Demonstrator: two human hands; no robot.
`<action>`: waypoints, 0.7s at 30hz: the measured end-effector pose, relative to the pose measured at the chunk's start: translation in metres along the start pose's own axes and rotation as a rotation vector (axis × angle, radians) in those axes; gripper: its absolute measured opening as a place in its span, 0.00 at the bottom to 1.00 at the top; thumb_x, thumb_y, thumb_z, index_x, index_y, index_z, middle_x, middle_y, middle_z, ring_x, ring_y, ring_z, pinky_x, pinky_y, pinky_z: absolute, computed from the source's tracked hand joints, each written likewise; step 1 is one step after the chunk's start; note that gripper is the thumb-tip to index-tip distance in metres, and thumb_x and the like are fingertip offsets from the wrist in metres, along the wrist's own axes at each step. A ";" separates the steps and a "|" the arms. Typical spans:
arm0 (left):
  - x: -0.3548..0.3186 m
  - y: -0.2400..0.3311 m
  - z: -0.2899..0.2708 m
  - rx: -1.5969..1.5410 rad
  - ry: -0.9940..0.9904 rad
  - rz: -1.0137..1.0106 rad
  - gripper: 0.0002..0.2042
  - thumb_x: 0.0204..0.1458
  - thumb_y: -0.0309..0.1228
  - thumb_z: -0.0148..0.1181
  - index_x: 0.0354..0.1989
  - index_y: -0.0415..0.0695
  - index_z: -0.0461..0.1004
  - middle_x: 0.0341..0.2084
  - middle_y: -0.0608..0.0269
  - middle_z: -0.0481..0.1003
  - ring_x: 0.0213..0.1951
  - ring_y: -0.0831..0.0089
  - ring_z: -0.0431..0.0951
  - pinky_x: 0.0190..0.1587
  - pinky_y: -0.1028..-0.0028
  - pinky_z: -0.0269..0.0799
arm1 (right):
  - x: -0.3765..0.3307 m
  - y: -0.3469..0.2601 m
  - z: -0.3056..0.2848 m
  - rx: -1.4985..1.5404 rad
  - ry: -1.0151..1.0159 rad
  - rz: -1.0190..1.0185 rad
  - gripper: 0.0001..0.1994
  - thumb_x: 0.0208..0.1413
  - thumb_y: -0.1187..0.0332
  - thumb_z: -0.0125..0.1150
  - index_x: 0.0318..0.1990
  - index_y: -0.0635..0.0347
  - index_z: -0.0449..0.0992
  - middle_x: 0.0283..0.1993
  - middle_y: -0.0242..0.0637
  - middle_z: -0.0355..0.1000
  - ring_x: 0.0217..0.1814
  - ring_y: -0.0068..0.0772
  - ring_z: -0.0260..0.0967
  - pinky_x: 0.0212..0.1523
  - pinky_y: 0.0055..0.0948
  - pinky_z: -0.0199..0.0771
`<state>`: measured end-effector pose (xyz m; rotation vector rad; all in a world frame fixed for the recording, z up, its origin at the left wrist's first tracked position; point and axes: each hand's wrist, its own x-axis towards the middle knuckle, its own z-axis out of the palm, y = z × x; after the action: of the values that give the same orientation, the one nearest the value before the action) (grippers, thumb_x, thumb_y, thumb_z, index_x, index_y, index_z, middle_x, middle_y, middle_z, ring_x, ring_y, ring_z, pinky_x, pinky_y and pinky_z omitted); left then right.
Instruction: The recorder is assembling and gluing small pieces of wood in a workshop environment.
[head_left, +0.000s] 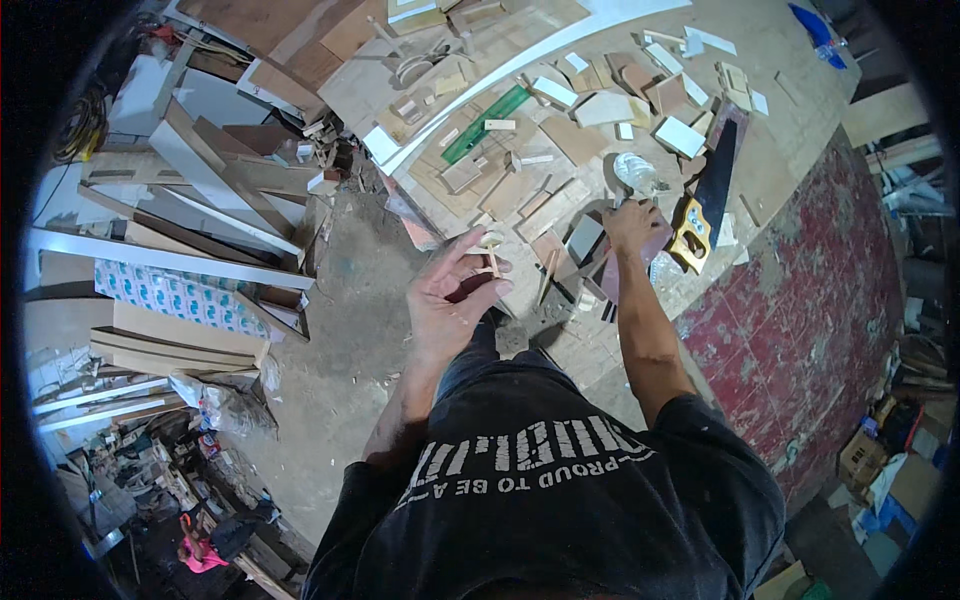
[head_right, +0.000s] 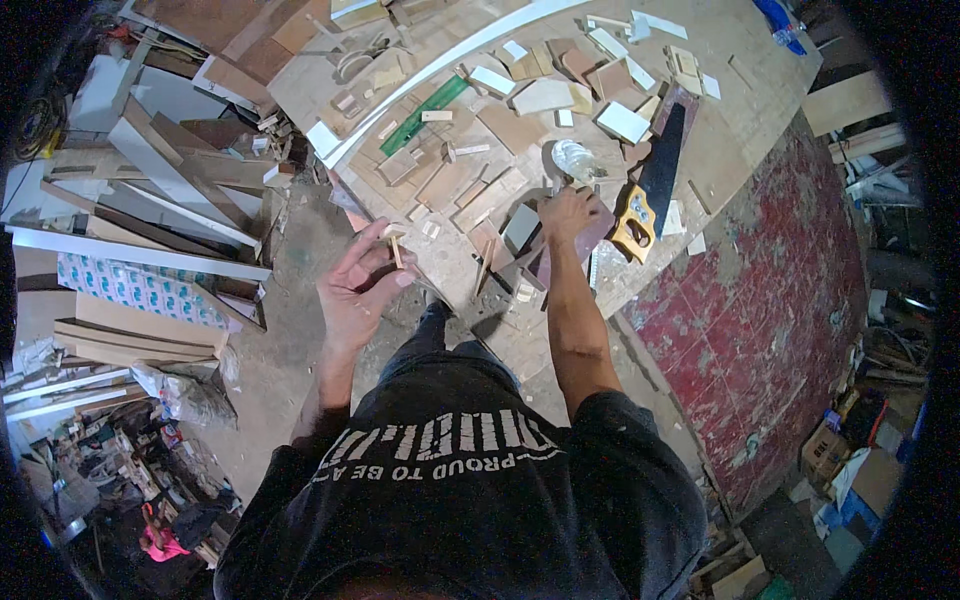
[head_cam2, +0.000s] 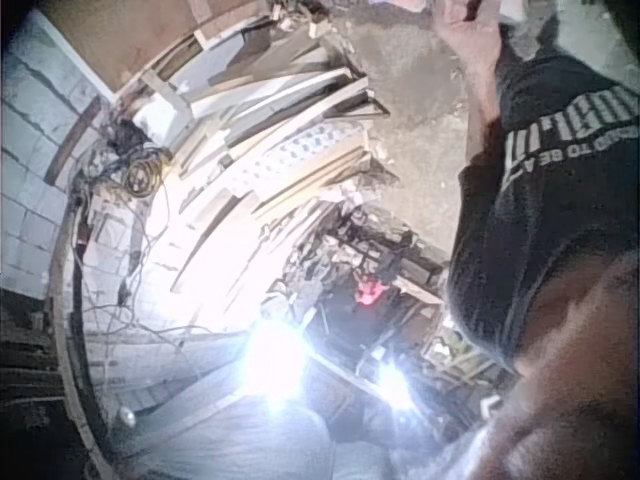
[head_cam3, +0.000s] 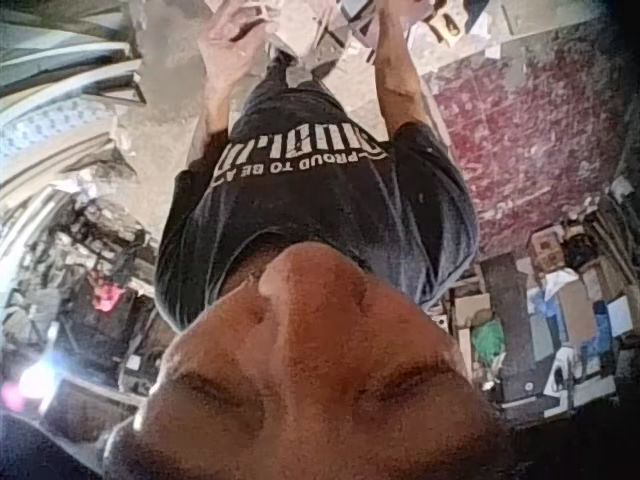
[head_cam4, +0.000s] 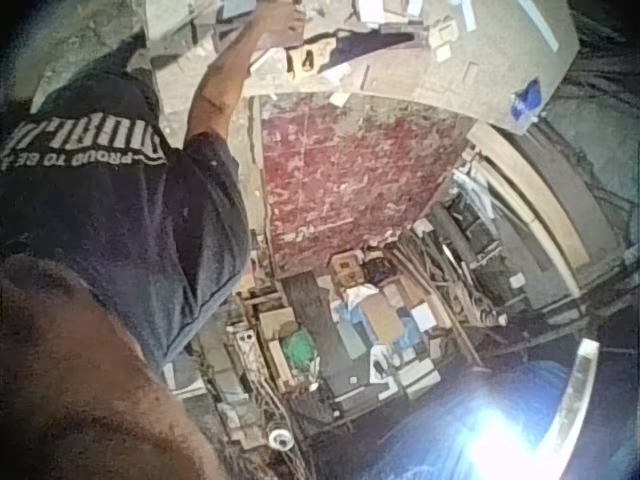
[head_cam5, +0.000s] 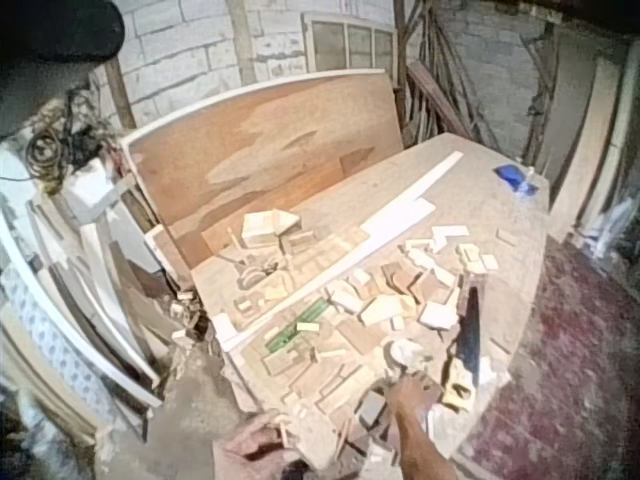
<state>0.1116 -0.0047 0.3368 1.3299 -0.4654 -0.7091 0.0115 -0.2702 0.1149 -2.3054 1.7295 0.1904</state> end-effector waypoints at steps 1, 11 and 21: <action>0.002 0.001 0.002 0.014 -0.026 -0.028 0.30 0.46 0.11 0.63 0.61 0.34 0.65 0.42 0.55 0.78 0.43 0.74 0.78 0.47 0.75 0.74 | 0.001 0.008 0.007 0.019 0.092 -0.056 0.23 0.47 0.55 0.64 0.50 0.55 0.76 0.59 0.50 0.65 0.65 0.54 0.55 0.58 0.61 0.58; 0.008 0.001 0.020 -0.118 -0.263 -0.113 0.30 0.46 0.12 0.64 0.61 0.35 0.66 0.45 0.57 0.77 0.44 0.74 0.78 0.49 0.75 0.74 | -0.064 0.022 -0.075 1.031 0.288 -0.385 0.07 0.64 0.69 0.50 0.42 0.64 0.69 0.25 0.41 0.68 0.26 0.35 0.67 0.27 0.34 0.65; 0.014 0.005 0.035 0.027 -0.593 -0.077 0.30 0.46 0.16 0.67 0.60 0.33 0.66 0.39 0.57 0.75 0.40 0.77 0.77 0.43 0.79 0.77 | -0.218 0.014 -0.186 1.189 -0.012 -0.532 0.16 0.61 0.65 0.57 0.53 0.62 0.69 0.31 0.36 0.68 0.30 0.25 0.64 0.32 0.27 0.65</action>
<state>0.0994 -0.0389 0.3472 1.1525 -0.9011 -1.1709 -0.0731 -0.1247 0.3472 -1.6667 0.7355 -0.7159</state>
